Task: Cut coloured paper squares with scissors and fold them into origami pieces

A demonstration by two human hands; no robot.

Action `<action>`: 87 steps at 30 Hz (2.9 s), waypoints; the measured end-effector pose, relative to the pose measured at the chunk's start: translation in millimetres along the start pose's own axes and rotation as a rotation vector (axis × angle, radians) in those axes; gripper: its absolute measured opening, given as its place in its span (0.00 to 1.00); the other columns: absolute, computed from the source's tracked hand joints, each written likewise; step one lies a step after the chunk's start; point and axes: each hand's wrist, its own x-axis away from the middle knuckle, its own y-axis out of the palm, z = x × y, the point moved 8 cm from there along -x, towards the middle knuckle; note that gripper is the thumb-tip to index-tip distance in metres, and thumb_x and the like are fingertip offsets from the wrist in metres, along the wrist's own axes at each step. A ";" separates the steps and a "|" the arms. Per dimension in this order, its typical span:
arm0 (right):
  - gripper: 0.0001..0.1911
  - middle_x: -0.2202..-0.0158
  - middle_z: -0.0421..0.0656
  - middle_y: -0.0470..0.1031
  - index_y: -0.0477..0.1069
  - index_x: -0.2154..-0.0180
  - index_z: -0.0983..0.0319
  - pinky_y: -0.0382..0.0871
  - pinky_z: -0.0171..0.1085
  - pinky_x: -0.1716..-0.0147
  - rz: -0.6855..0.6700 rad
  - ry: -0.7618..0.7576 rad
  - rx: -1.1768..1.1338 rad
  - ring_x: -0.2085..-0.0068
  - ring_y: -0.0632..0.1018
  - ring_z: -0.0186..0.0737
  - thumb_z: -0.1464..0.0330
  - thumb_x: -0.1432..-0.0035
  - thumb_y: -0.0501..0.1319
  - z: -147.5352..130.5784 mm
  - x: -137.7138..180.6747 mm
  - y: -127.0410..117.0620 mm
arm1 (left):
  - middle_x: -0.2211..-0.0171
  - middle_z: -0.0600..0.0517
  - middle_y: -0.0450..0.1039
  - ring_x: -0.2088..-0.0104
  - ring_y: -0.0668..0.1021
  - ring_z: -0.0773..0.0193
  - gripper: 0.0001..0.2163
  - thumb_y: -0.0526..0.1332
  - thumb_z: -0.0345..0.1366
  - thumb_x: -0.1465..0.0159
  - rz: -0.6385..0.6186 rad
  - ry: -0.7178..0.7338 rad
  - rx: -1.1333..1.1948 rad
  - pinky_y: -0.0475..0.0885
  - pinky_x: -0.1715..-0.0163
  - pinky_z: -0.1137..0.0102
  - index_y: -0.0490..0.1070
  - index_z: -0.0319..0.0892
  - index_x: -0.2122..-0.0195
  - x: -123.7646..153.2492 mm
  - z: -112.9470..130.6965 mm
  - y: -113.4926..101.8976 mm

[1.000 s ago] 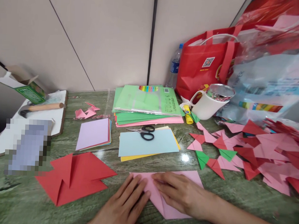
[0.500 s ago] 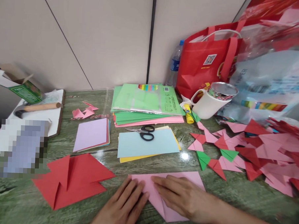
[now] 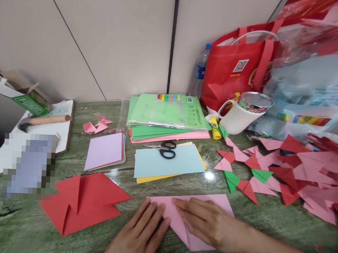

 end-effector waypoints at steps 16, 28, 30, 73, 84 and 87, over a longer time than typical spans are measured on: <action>0.20 0.52 0.53 0.74 0.72 0.57 0.71 0.75 0.36 0.57 0.007 0.021 -0.006 0.54 0.76 0.41 0.72 0.33 0.42 1.7 -1.2 -1.3 | 0.44 0.40 0.64 0.43 0.64 0.47 0.33 0.63 0.49 0.44 -0.065 0.018 0.039 0.66 0.48 0.57 0.60 0.35 0.42 0.9 2.9 4.6; 0.19 0.51 0.54 0.73 0.72 0.57 0.70 0.75 0.38 0.58 -0.029 0.023 -0.007 0.53 0.76 0.42 0.73 0.33 0.43 1.7 -1.0 1.7 | 0.43 0.41 0.63 0.42 0.64 0.46 0.32 0.63 0.46 0.44 -0.085 -0.010 0.069 0.64 0.47 0.56 0.59 0.36 0.41 1.8 1.0 5.2; 0.20 0.51 0.54 0.73 0.72 0.59 0.70 0.75 0.38 0.58 -0.021 0.006 0.004 0.54 0.76 0.41 0.73 0.33 0.42 0.1 -1.8 0.8 | 0.43 0.41 0.63 0.41 0.62 0.46 0.32 0.63 0.45 0.44 -0.102 -0.009 0.074 0.62 0.46 0.55 0.58 0.36 0.41 1.8 0.4 5.7; 0.18 0.52 0.53 0.74 0.71 0.58 0.70 0.73 0.35 0.56 -0.013 0.056 -0.006 0.54 0.76 0.39 0.72 0.33 0.44 3.2 0.5 3.9 | 0.42 0.40 0.62 0.41 0.61 0.45 0.29 0.62 0.42 0.42 -0.149 0.028 0.061 0.62 0.46 0.52 0.59 0.36 0.42 2.4 4.2 8.1; 0.21 0.53 0.53 0.75 0.72 0.59 0.71 0.74 0.35 0.58 0.001 0.030 0.003 0.56 0.76 0.39 0.72 0.32 0.41 1.2 -1.7 1.1 | 0.42 0.38 0.61 0.41 0.61 0.43 0.29 0.61 0.41 0.42 -0.176 0.017 0.107 0.66 0.48 0.52 0.58 0.35 0.41 1.2 2.1 7.0; 0.21 0.53 0.53 0.75 0.72 0.59 0.71 0.74 0.35 0.58 0.009 0.021 0.014 0.56 0.77 0.39 0.73 0.32 0.41 0.7 -1.4 0.6 | 0.42 0.39 0.60 0.41 0.61 0.44 0.28 0.61 0.40 0.41 -0.179 0.001 0.113 0.66 0.48 0.53 0.59 0.35 0.42 0.0 0.6 6.8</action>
